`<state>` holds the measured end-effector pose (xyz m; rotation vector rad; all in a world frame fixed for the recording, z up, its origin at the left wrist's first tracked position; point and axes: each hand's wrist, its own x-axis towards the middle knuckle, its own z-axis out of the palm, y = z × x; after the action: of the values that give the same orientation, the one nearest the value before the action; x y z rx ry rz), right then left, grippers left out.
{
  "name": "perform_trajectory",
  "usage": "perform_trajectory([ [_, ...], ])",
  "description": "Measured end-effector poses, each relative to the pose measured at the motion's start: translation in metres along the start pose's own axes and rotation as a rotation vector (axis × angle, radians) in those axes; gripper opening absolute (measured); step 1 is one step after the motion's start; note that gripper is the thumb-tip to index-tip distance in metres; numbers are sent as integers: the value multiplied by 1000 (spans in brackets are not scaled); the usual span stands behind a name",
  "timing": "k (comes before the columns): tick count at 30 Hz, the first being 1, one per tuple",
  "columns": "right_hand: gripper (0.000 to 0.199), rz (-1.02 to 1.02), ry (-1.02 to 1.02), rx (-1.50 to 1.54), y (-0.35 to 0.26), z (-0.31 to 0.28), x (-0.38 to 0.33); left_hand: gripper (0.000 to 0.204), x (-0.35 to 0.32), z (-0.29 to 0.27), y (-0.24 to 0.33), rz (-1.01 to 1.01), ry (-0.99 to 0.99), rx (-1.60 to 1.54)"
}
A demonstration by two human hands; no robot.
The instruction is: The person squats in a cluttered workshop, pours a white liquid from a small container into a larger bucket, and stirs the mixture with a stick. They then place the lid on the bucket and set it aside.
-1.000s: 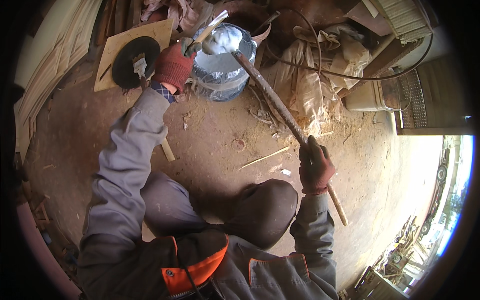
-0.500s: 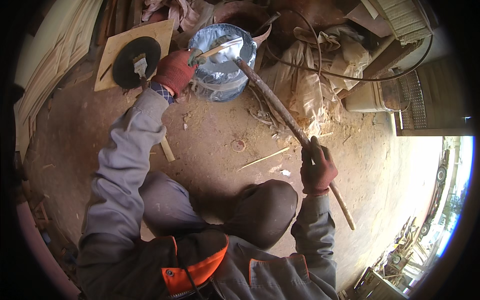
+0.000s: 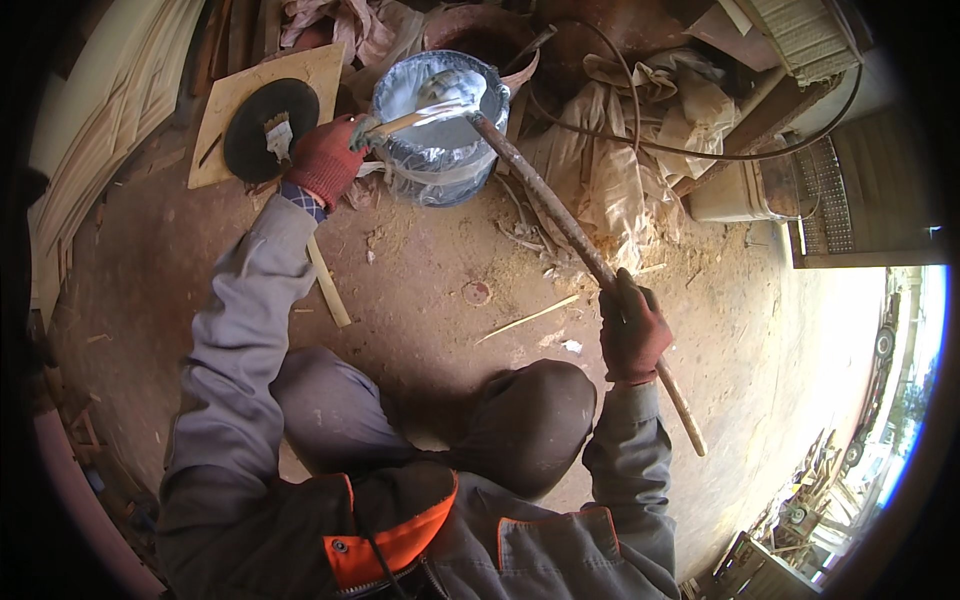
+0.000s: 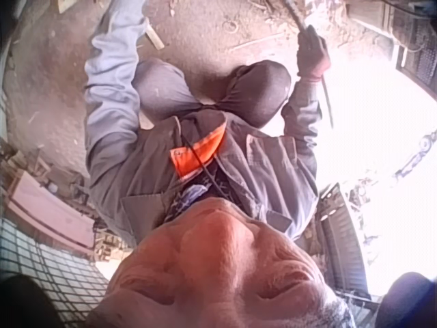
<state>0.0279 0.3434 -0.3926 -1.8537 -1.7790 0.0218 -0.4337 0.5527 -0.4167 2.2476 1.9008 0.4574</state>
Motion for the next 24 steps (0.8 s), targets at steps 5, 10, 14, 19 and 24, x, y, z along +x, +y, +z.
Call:
perform_trajectory([
  [5,37,30,-33,11,2,1,-5,34,-9,-7,10,-61,111,69],
  [10,36,82,-52,32,-3,1,-10,40,-7,-4,33,-99,215,58],
  [14,35,83,-44,21,-5,1,-9,46,-11,5,57,51,153,128],
  [19,35,163,-84,69,-4,-3,-14,46,-1,14,59,-113,70,187],
  [24,35,227,-122,131,-3,-5,-17,37,8,14,47,-166,200,136],
])
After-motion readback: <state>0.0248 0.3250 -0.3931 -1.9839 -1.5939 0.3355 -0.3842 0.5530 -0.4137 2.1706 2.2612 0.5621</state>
